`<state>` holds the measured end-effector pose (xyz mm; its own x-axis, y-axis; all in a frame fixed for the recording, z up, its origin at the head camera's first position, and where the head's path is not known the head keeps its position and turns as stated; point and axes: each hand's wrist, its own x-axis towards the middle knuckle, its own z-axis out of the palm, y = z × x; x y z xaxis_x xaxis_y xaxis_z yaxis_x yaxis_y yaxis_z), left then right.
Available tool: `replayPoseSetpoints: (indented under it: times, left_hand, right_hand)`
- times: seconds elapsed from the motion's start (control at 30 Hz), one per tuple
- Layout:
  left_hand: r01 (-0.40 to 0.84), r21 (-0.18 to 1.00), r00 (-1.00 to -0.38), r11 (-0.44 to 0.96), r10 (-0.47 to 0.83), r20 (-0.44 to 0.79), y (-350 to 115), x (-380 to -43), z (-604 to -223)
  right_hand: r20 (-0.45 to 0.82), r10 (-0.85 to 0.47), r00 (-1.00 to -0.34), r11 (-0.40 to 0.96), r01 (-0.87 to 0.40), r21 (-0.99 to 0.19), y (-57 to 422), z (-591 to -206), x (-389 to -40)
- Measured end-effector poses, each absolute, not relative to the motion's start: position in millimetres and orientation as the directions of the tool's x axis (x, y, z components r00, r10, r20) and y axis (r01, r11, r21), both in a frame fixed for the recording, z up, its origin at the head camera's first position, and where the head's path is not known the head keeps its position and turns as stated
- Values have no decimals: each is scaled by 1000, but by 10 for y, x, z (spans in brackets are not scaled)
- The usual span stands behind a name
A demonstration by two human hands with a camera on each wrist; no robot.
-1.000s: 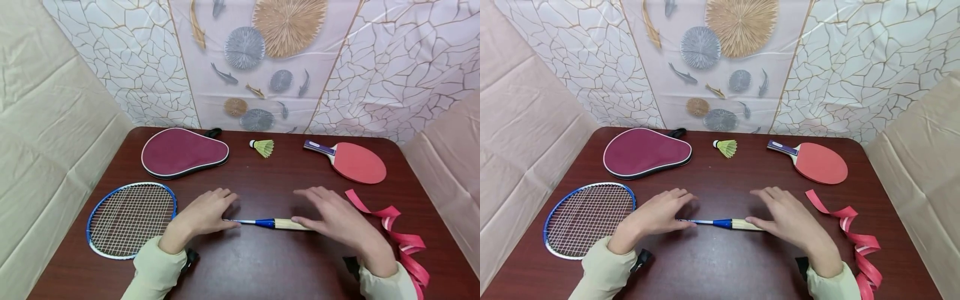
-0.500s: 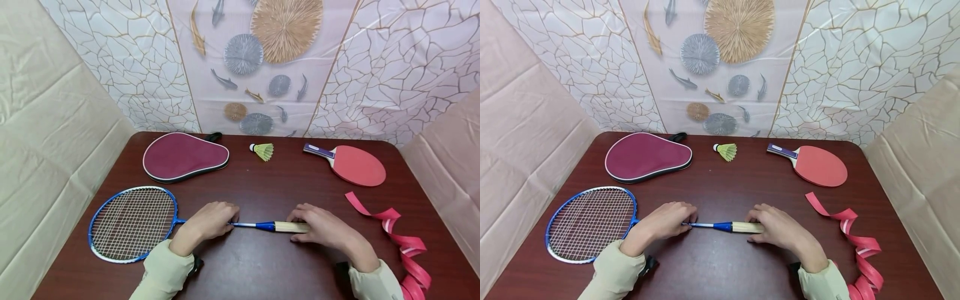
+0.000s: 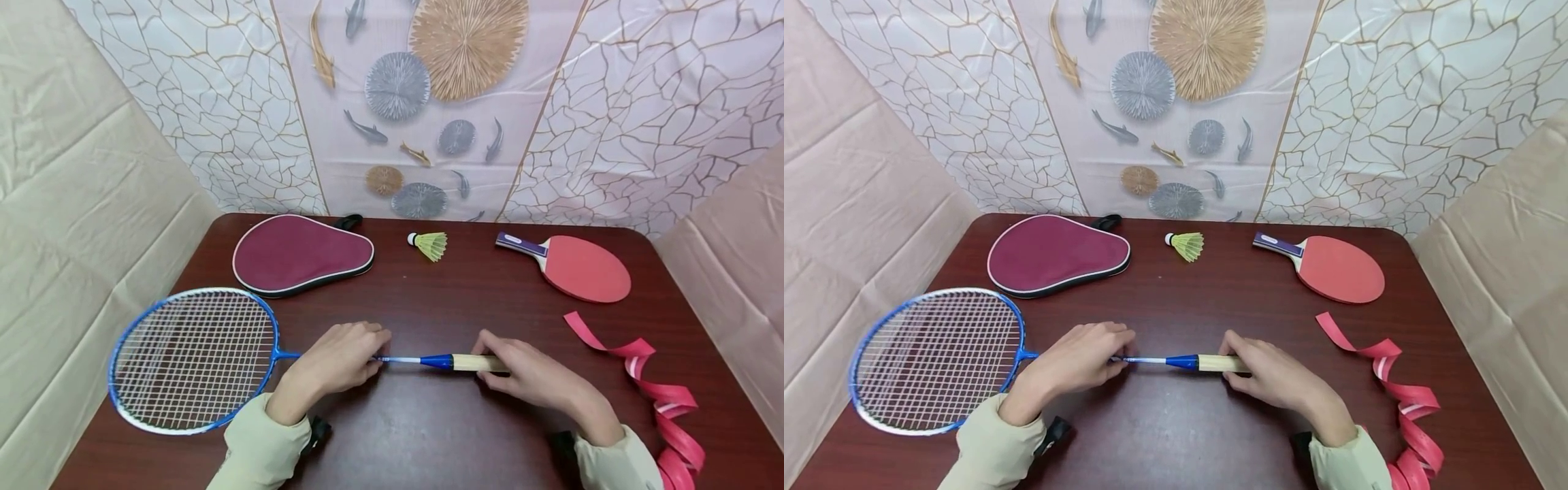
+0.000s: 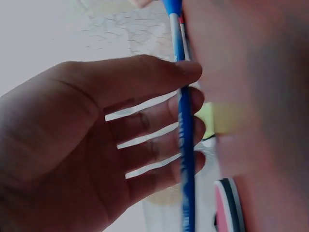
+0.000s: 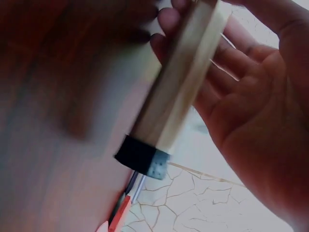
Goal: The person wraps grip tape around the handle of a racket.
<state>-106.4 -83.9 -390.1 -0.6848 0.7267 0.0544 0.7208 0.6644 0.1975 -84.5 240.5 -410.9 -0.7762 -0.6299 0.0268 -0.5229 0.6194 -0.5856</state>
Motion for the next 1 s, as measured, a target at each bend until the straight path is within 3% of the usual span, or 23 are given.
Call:
replayPoseSetpoints:
  times: [0.17,0.33,0.43,0.57,0.67,0.77,0.87,1.0]
  left_hand:
    - [710,64,-699,702,690,185,-820,-989,-3706]
    - [671,12,-694,742,621,365,-765,-944,-3602]
    - [647,-43,-637,762,570,520,-700,-936,-3586]
    - [588,-72,-507,805,437,743,-593,-919,-3657]
    - [572,78,-514,817,283,810,-525,-909,-3752]
    - [587,357,-653,727,165,739,-479,-914,-3838]
    - [565,670,-809,481,166,563,-429,-928,-3909]
    - [383,919,-889,91,305,340,-335,-939,-3979]
  right_hand:
    - [44,-615,-787,541,-462,-703,2423,-4111,-814]
    - [120,-571,-812,500,-460,-734,2445,-4137,-817]
    - [158,-537,-829,495,-461,-736,2467,-4135,-820]
    - [160,-492,-856,494,-426,-758,2476,-4105,-812]
    - [159,-469,-869,478,-401,-781,2472,-4074,-796]
    - [159,-458,-875,459,-386,-800,2464,-4047,-778]
    - [160,-459,-874,446,-382,-809,2452,-4032,-764]
    - [172,-476,-862,429,-399,-810,2426,-4025,-755]
